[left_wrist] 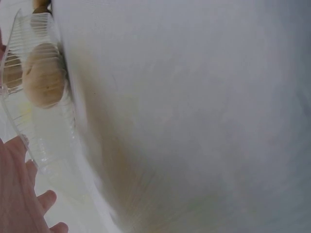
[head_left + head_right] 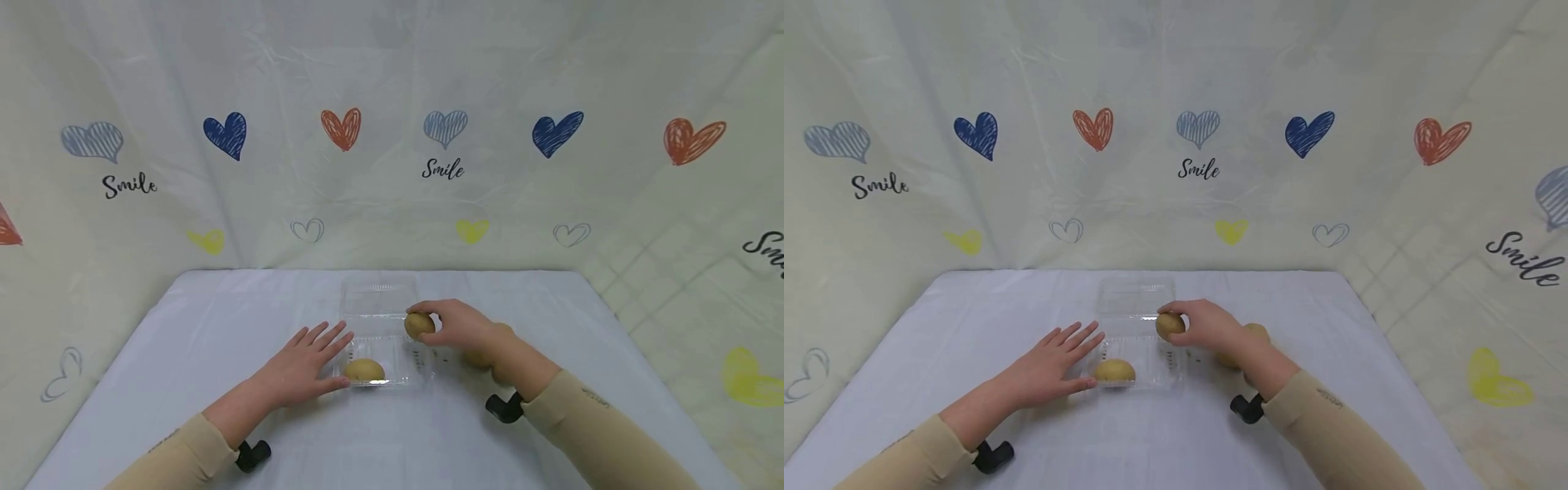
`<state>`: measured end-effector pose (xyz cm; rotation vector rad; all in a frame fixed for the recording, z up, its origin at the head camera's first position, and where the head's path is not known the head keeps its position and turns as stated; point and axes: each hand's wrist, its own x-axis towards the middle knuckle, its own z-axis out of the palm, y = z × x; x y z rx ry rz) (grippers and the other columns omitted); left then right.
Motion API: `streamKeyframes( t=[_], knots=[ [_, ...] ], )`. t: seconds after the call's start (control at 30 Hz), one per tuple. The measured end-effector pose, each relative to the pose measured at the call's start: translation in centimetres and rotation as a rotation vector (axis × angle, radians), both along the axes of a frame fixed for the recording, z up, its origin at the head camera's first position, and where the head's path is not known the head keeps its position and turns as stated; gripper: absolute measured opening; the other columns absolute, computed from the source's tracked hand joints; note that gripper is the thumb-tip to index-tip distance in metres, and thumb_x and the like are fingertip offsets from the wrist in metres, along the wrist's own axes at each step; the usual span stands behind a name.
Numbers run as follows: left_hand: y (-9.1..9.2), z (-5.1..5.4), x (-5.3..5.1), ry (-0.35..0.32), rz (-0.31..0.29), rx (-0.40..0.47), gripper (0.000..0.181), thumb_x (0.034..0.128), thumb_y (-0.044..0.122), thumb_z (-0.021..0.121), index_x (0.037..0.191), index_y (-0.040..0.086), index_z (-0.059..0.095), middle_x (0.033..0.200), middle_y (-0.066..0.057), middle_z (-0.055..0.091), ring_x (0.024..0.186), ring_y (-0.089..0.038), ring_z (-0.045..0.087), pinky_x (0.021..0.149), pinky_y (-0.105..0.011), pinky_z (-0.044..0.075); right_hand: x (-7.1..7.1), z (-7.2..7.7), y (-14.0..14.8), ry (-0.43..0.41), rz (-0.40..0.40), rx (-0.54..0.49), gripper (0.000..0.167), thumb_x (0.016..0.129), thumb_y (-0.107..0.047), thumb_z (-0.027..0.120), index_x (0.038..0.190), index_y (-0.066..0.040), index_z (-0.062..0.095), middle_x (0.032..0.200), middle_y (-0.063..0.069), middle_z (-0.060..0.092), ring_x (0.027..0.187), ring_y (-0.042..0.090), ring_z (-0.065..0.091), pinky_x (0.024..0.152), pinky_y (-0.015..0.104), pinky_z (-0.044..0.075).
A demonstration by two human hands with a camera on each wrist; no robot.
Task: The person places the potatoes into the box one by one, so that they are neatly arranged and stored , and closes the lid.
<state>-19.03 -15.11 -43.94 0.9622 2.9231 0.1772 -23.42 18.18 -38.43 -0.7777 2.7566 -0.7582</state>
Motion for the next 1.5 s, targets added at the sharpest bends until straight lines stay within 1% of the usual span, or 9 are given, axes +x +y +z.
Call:
streamKeyframes(
  t=[0.07,0.2,0.33,0.53,0.73,0.9,1.1,1.3,1.5],
  knots=[
    [-0.1,-0.1,0.0,-0.002,0.005,0.003,0.086,0.0912,0.075,0.041,0.159,0.025,0.023,0.166,0.001,0.014,0.150,-0.033,0.017,0.117,-0.058,0.017,-0.1,-0.1,-1.0,-0.004,0.021,0.023,0.048,0.084,-0.021,0.070,0.132,-0.024,0.064,0.111,-0.012,0.065,0.095,0.015,0.056,0.085,0.036,0.047],
    [-0.2,-0.4,0.0,0.005,0.011,-0.001,0.087,0.0902,0.078,0.037,0.159,0.027,0.022,0.166,0.003,0.013,0.151,-0.031,0.016,0.118,-0.056,0.016,-0.4,-0.8,-3.0,0.002,0.059,0.125,0.048,0.084,-0.025,0.071,0.132,-0.026,0.064,0.119,-0.011,0.066,0.102,0.014,0.059,0.089,0.036,0.048],
    [-0.2,-0.4,-0.1,0.012,-0.001,0.013,0.088,0.0898,0.079,0.037,0.159,0.027,0.023,0.166,0.002,0.015,0.150,-0.032,0.017,0.118,-0.057,0.017,-0.6,-1.3,-4.6,-0.016,0.083,0.192,0.045,0.086,-0.026,0.072,0.131,-0.028,0.065,0.121,-0.009,0.066,0.104,0.015,0.060,0.090,0.037,0.048],
    [-0.1,-0.2,-0.1,0.003,0.002,0.007,0.087,0.0907,0.076,0.042,0.159,0.025,0.024,0.166,0.000,0.016,0.150,-0.033,0.018,0.117,-0.058,0.018,-1.0,-2.0,-6.2,-0.038,0.134,0.203,0.042,0.087,-0.025,0.073,0.129,-0.027,0.066,0.118,-0.008,0.067,0.099,0.014,0.059,0.089,0.037,0.049],
    [-0.1,-0.3,-0.1,0.001,0.001,0.000,0.088,0.0900,0.079,0.036,0.159,0.025,0.024,0.166,0.001,0.015,0.150,-0.033,0.018,0.117,-0.058,0.018,-1.4,-3.0,-6.8,-0.032,0.185,0.224,0.044,0.090,-0.026,0.072,0.132,-0.025,0.063,0.123,-0.008,0.065,0.104,0.012,0.059,0.094,0.037,0.049],
    [-0.1,-0.3,-0.1,-0.008,0.000,0.015,0.088,0.0902,0.078,0.036,0.159,0.024,0.024,0.166,0.000,0.015,0.150,-0.033,0.017,0.117,-0.058,0.017,-1.2,-3.0,-6.7,-0.029,0.135,0.247,0.044,0.089,-0.030,0.075,0.132,-0.028,0.065,0.126,-0.007,0.066,0.111,0.016,0.061,0.097,0.040,0.048],
    [0.0,-0.4,-0.1,-0.007,0.007,0.025,0.087,0.0906,0.076,0.041,0.159,0.025,0.025,0.166,0.000,0.016,0.150,-0.033,0.018,0.117,-0.058,0.018,-0.6,-2.2,-6.6,-0.004,0.034,0.270,0.040,0.088,-0.032,0.076,0.127,-0.028,0.069,0.111,-0.006,0.071,0.102,0.016,0.064,0.088,0.038,0.052],
    [-0.1,-0.4,0.0,-0.009,0.011,0.024,0.087,0.0907,0.077,0.038,0.159,0.025,0.024,0.166,0.001,0.015,0.150,-0.033,0.017,0.117,-0.058,0.017,-0.7,-2.1,-6.7,-0.044,-0.038,0.197,0.038,0.087,-0.032,0.077,0.124,-0.026,0.070,0.105,-0.004,0.073,0.098,0.014,0.065,0.086,0.037,0.052],
    [0.0,-0.2,0.1,-0.009,0.008,0.031,0.085,0.0922,0.072,0.044,0.159,0.024,0.025,0.166,0.000,0.016,0.150,-0.034,0.018,0.117,-0.059,0.017,-0.9,-2.5,-7.5,-0.084,-0.055,0.137,0.038,0.088,-0.030,0.077,0.122,-0.018,0.069,0.104,0.001,0.074,0.097,0.016,0.068,0.087,0.038,0.053]
  ],
)
